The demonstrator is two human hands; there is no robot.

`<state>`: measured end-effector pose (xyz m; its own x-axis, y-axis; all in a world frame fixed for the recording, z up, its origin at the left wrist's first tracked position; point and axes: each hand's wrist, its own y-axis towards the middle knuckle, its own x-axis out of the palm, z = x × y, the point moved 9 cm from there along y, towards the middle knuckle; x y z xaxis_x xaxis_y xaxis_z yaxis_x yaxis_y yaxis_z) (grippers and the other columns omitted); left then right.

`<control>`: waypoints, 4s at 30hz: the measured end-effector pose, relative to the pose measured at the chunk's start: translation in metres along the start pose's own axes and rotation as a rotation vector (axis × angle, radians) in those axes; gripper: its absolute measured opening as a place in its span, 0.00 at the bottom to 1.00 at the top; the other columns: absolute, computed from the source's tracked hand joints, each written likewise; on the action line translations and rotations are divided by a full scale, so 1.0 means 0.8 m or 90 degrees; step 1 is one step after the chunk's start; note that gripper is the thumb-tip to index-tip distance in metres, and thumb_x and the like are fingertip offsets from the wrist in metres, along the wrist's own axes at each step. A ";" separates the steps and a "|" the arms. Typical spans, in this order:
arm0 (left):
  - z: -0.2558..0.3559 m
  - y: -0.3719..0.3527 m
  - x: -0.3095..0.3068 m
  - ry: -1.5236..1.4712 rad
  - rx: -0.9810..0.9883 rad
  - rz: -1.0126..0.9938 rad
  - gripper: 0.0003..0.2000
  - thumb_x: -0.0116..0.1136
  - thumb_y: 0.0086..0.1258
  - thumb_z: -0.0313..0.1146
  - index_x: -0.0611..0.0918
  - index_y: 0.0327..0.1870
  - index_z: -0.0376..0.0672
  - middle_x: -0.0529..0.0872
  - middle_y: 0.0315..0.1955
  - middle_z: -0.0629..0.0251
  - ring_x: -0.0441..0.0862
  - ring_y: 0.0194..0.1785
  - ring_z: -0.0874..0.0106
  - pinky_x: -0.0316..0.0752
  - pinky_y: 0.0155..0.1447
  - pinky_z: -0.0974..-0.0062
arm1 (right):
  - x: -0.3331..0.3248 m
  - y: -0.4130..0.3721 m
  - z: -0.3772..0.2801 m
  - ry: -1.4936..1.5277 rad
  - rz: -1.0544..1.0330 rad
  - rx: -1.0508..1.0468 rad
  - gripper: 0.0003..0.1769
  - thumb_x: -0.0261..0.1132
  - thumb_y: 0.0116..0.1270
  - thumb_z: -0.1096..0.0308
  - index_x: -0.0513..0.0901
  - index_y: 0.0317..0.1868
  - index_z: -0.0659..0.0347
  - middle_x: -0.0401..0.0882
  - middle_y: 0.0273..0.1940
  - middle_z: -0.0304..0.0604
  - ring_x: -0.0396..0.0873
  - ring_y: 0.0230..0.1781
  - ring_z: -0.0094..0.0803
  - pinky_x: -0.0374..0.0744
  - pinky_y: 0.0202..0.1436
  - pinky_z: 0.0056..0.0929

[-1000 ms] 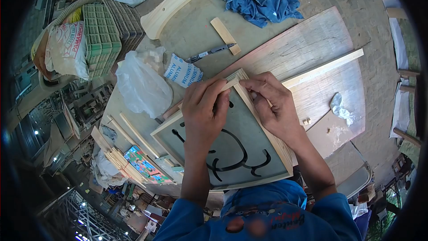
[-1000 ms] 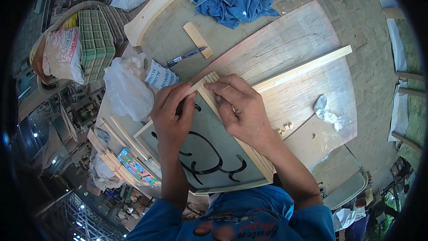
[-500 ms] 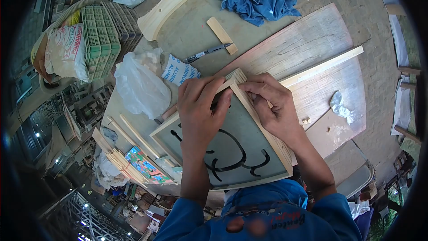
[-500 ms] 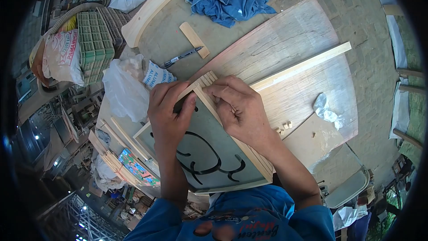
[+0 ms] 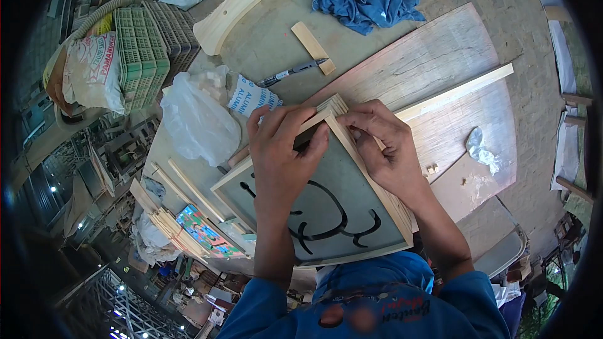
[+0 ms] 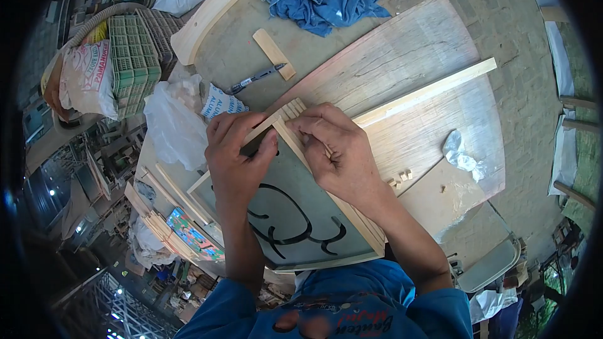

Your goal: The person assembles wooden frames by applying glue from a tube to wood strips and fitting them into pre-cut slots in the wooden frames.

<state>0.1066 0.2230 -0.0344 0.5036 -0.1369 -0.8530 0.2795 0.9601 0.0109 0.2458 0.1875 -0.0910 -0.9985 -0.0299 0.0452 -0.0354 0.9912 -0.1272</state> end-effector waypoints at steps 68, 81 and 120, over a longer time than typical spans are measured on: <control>-0.226 -0.358 -0.129 -0.385 -0.493 0.469 0.09 0.55 0.65 0.19 0.82 0.45 0.36 0.84 0.37 0.59 0.80 0.37 0.73 0.74 0.42 0.77 | 0.239 -0.017 -0.131 -0.396 -0.319 -0.252 0.05 0.64 0.65 0.74 0.81 0.38 0.67 0.79 0.33 0.46 0.76 0.34 0.36 0.74 0.40 0.29; -0.243 -0.352 -0.083 -0.668 -0.417 0.501 0.17 0.59 0.64 0.20 0.81 0.55 0.37 0.83 0.48 0.58 0.80 0.46 0.72 0.75 0.51 0.76 | 0.366 -0.003 -0.070 -0.529 -0.556 -0.197 0.08 0.62 0.64 0.79 0.81 0.44 0.66 0.82 0.40 0.50 0.81 0.41 0.40 0.77 0.47 0.32; -0.236 -0.355 -0.095 -0.520 -0.293 0.554 0.20 0.67 0.56 0.20 0.81 0.53 0.36 0.86 0.45 0.55 0.84 0.46 0.60 0.79 0.49 0.67 | 0.380 -0.014 -0.050 -0.630 -0.586 -0.182 0.17 0.68 0.55 0.82 0.82 0.46 0.63 0.81 0.45 0.46 0.81 0.42 0.37 0.78 0.44 0.30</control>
<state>-0.1657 0.0068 -0.0714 0.7762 0.6244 -0.0873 -0.6192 0.7810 0.0815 -0.0557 0.1722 -0.0364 -0.2380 -0.6407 -0.7299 -0.8027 0.5528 -0.2235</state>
